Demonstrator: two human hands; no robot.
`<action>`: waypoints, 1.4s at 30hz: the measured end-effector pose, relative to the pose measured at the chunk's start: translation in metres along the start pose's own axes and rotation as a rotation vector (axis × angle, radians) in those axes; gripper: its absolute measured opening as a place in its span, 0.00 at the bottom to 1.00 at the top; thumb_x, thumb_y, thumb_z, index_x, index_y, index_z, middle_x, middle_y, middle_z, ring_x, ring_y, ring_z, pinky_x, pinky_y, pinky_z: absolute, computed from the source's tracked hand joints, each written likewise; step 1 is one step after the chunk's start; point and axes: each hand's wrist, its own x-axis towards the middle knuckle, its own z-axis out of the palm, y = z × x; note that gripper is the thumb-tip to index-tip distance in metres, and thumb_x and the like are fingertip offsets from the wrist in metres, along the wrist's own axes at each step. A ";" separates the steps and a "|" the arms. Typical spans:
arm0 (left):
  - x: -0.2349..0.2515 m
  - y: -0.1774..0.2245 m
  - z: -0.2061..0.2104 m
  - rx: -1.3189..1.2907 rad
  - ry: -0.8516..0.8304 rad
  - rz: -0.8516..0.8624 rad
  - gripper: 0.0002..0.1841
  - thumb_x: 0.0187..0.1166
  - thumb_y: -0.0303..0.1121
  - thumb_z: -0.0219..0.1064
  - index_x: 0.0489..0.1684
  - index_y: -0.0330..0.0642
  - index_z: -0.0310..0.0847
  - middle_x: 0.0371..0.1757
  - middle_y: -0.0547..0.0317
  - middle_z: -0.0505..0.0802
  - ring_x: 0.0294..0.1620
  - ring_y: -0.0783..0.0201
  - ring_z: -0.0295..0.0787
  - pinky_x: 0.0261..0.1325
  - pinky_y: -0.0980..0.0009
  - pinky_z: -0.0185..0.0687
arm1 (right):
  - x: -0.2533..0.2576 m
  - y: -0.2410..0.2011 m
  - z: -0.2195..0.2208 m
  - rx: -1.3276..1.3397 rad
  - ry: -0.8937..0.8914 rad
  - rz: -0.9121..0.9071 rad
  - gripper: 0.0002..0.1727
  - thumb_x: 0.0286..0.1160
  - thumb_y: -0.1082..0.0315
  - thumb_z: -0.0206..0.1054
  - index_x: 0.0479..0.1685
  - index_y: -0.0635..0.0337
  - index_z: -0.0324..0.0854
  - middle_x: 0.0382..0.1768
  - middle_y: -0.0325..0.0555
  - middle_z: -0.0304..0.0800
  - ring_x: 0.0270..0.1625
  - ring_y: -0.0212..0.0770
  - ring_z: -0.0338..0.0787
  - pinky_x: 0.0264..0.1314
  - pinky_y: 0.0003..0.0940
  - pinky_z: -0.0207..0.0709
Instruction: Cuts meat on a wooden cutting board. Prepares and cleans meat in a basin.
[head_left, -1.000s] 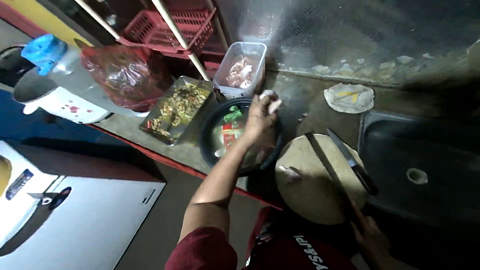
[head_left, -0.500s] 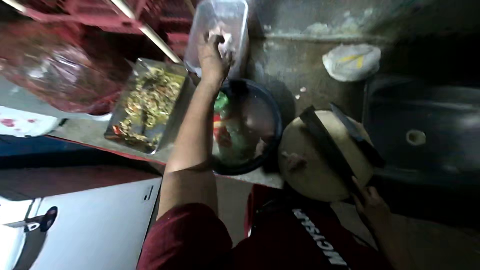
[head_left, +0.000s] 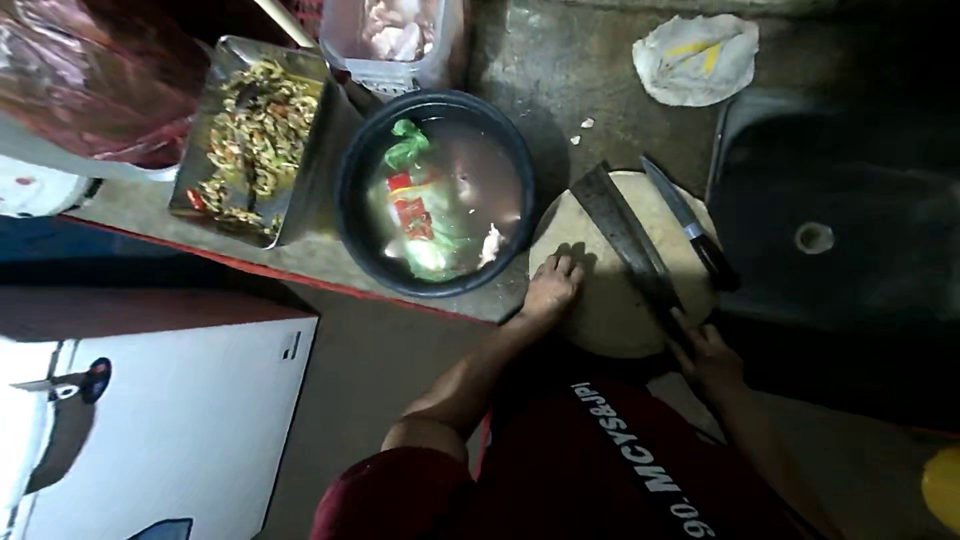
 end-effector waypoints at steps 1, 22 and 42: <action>0.000 0.002 -0.003 -0.075 0.016 -0.037 0.16 0.82 0.22 0.62 0.66 0.36 0.84 0.66 0.34 0.84 0.69 0.35 0.80 0.66 0.44 0.82 | 0.000 0.002 0.000 -0.002 0.001 -0.017 0.31 0.84 0.59 0.65 0.88 0.47 0.70 0.63 0.73 0.83 0.52 0.71 0.90 0.51 0.67 0.83; 0.026 -0.073 -0.114 -0.333 0.377 -0.273 0.16 0.85 0.31 0.63 0.65 0.32 0.83 0.57 0.40 0.93 0.61 0.48 0.91 0.72 0.51 0.82 | 0.004 0.013 -0.001 0.039 0.004 -0.139 0.33 0.83 0.62 0.66 0.88 0.53 0.68 0.60 0.71 0.87 0.52 0.71 0.91 0.51 0.69 0.83; 0.059 -0.154 -0.153 -0.262 -0.113 -0.391 0.18 0.82 0.24 0.65 0.68 0.24 0.76 0.65 0.31 0.86 0.68 0.41 0.83 0.74 0.46 0.74 | -0.001 0.005 0.007 0.060 0.106 -0.140 0.32 0.80 0.64 0.67 0.86 0.56 0.71 0.56 0.71 0.89 0.50 0.73 0.91 0.48 0.72 0.81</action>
